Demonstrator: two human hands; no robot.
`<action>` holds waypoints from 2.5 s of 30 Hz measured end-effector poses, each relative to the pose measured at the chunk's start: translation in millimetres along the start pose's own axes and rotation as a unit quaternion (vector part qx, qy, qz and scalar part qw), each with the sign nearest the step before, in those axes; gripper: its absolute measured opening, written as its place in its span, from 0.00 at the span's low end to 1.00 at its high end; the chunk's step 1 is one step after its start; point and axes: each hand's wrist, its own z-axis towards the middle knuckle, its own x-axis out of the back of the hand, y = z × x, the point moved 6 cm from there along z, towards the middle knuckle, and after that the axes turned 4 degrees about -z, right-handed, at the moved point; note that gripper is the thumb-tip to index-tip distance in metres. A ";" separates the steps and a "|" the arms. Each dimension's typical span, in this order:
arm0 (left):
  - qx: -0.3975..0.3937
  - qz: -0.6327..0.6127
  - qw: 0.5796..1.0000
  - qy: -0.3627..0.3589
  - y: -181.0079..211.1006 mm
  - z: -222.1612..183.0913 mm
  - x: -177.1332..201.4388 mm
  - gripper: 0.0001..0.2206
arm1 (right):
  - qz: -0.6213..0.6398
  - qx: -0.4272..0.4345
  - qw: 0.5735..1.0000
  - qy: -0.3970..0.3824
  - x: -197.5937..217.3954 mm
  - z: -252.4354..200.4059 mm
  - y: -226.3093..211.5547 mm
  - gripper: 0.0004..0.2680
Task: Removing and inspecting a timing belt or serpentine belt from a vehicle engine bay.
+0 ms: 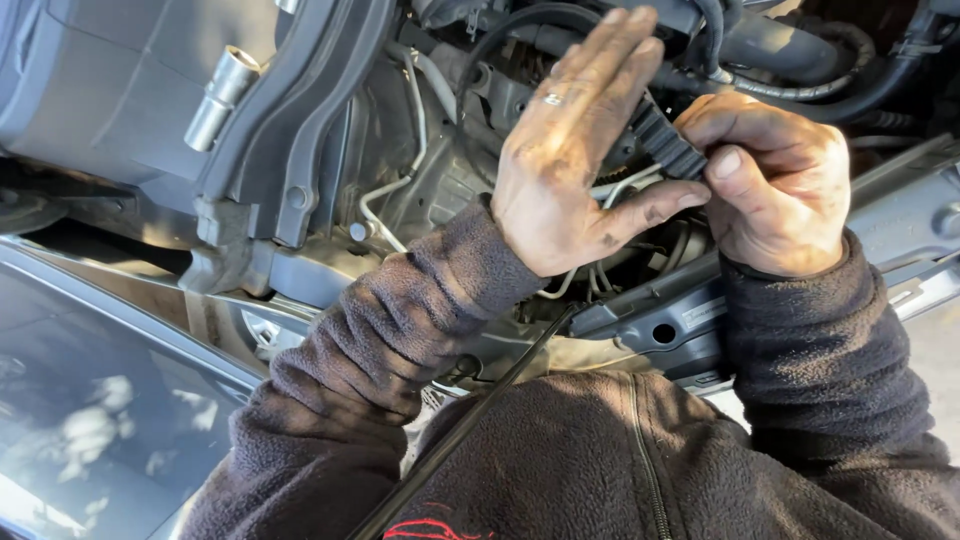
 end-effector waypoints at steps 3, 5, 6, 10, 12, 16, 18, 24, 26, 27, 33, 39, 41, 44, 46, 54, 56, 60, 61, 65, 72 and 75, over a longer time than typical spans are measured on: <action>-0.015 -0.040 0.999 -0.015 -6.1 -6.7 -11.8 0.40 | 0.041 -0.007 0.999 -0.021 -2.1 -2.6 1.3 0.12; -0.001 -0.044 0.999 -0.026 -2.1 -3.5 -10.2 0.37 | 0.034 -0.033 0.999 -0.005 2.1 -3.4 5.2 0.12; -0.001 -0.045 0.999 -0.026 -2.6 -3.5 -10.0 0.37 | 0.033 -0.034 0.999 -0.005 2.0 -3.0 6.1 0.12; -0.020 -0.044 0.998 -0.027 -0.9 -4.7 -12.1 0.33 | 0.020 -0.013 1.000 -0.012 -0.4 -1.8 3.9 0.12; -0.024 -0.051 0.998 -0.024 -1.0 -5.0 -12.4 0.32 | 0.014 -0.009 1.000 -0.011 -0.7 -1.4 3.1 0.13; -0.025 -0.063 0.997 -0.023 -1.6 -5.8 -12.0 0.30 | -0.004 -0.015 1.000 -0.006 0.5 -2.0 4.6 0.13; -0.024 -0.065 0.997 -0.020 -3.6 -7.8 -13.8 0.30 | -0.011 -0.012 1.000 -0.006 0.8 -1.8 5.5 0.13; -0.015 -0.042 0.999 -0.012 -1.2 -6.0 -11.8 0.31 | -0.022 -0.009 1.000 -0.006 -0.5 -0.6 6.3 0.12; -0.022 -0.034 0.999 -0.011 -0.9 -6.4 -11.7 0.31 | -0.018 -0.007 1.000 -0.004 -0.5 -0.5 6.4 0.11; -0.022 -0.034 0.999 -0.011 -0.6 -6.9 -11.5 0.31 | -0.018 -0.007 1.000 -0.004 -1.3 0.0 6.2 0.11; -0.023 -0.047 0.998 -0.026 -3.8 -9.2 -14.1 0.30 | 0.006 -0.007 1.000 -0.008 -3.6 0.6 4.1 0.07; -0.013 -0.058 0.998 -0.034 -2.3 -6.2 -12.6 0.31 | 0.002 -0.010 1.000 -0.002 -2.5 0.8 6.1 0.08; -0.026 -0.059 0.998 -0.022 -2.2 -6.9 -13.2 0.31 | -0.014 0.001 1.000 -0.001 -2.6 0.4 4.7 0.09; -0.019 -0.054 0.998 -0.030 -6.9 -11.5 -16.3 0.30 | -0.031 0.005 1.000 0.006 -1.8 0.0 4.2 0.11; -0.019 -0.057 0.998 -0.034 -7.0 -11.7 -16.3 0.30 | -0.035 0.006 0.999 0.005 -2.0 0.6 3.1 0.11; 0.015 -0.085 0.995 -0.056 -11.1 -10.5 -22.4 0.28 | -0.054 0.017 0.998 -0.002 -1.2 1.5 0.9 0.13; 0.033 -0.095 0.992 -0.072 -11.5 -9.3 -23.1 0.29 | -0.064 0.014 0.998 0.002 -0.9 1.9 0.9 0.14; 0.030 -0.092 0.993 -0.071 -11.1 -9.2 -23.3 0.28 | -0.058 0.006 0.998 0.005 0.3 1.0 2.8 0.14; 0.034 -0.088 0.993 -0.074 -11.2 -8.8 -23.9 0.29 | -0.062 0.010 0.998 0.005 0.9 0.7 2.7 0.14; 0.024 -0.081 0.994 -0.075 -11.9 -10.6 -24.7 0.29 | -0.075 0.013 0.997 0.001 2.1 -0.2 2.5 0.14; 0.030 -0.076 0.994 -0.079 -12.8 -10.5 -26.7 0.30 | -0.074 0.004 0.997 0.001 2.8 -0.4 3.6 0.15; 0.035 -0.073 0.993 -0.081 -13.3 -11.0 -28.3 0.30 | -0.082 0.000 0.997 0.002 2.6 -0.5 3.5 0.15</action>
